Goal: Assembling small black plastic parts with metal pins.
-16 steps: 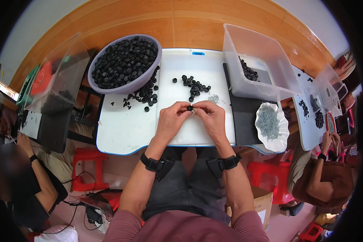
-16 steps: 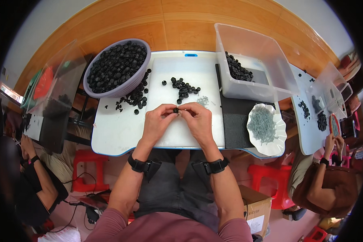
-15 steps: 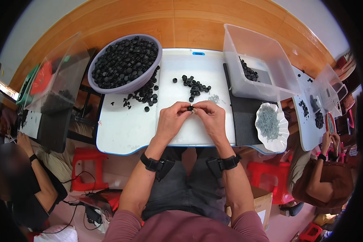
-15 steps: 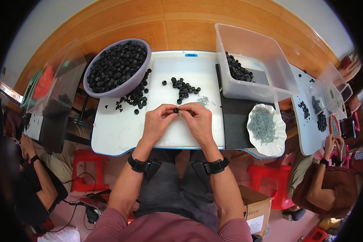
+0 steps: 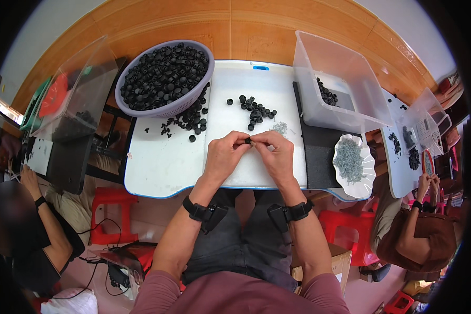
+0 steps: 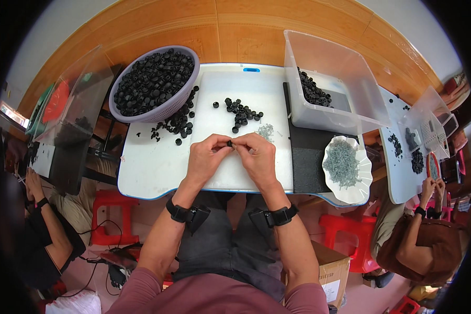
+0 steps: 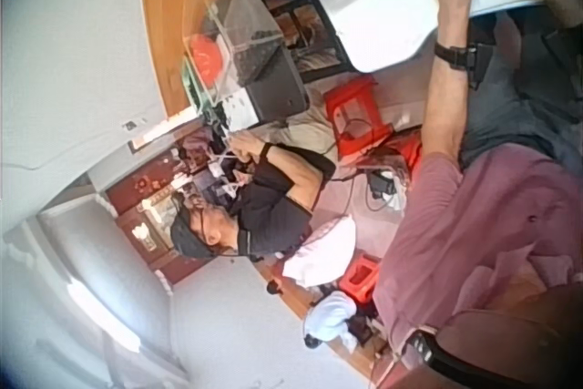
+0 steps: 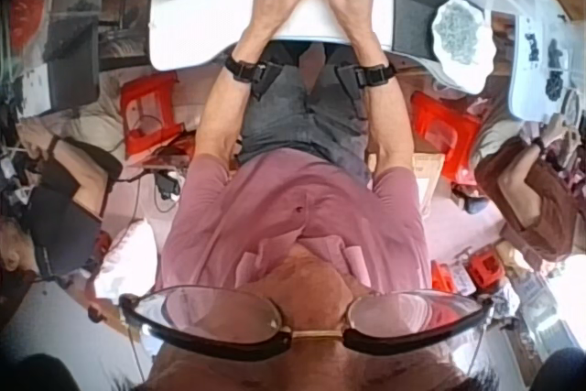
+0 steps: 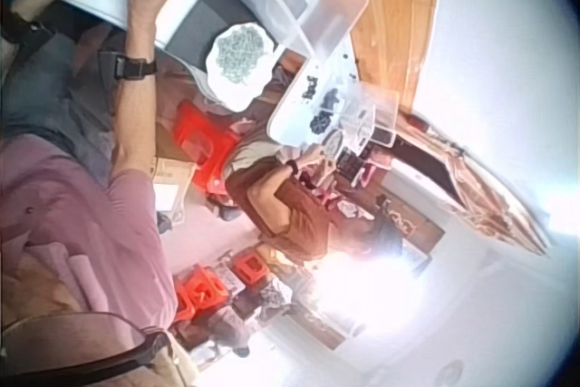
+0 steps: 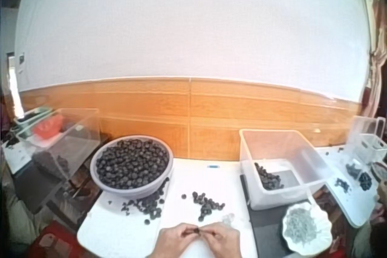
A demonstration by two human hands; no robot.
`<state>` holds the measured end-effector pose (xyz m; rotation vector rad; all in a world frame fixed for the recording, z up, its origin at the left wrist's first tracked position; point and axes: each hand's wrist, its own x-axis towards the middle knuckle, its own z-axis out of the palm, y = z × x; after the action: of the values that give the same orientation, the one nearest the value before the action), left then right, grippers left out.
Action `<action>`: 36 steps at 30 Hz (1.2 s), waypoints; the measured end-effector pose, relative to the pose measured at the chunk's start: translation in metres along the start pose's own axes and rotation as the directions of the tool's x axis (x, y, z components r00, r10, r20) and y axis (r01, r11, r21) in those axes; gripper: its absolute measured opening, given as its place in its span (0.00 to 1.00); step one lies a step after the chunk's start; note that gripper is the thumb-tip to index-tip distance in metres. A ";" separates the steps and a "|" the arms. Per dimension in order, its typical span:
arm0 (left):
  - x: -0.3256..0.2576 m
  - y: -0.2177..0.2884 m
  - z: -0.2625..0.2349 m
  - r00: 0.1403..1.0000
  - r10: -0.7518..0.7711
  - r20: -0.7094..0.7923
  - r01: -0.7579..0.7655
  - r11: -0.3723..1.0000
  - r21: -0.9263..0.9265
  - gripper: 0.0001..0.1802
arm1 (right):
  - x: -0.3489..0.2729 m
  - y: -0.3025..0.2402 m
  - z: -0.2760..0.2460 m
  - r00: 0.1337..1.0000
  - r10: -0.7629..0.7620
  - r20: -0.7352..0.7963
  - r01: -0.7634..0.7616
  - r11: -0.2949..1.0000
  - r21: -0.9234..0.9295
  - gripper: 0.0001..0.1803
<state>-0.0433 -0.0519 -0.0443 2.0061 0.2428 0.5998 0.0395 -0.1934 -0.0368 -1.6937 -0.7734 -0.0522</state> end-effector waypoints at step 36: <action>0.005 0.005 -0.011 0.971 -0.168 0.171 0.208 0.944 -0.254 0.16 | 0.000 0.008 0.000 0.988 0.152 0.025 -0.154 0.985 0.079 0.06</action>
<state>-0.0454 -0.0437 -0.0340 1.7285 0.2464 0.3410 0.0437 -0.1945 -0.0439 -1.6733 -0.6486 0.1007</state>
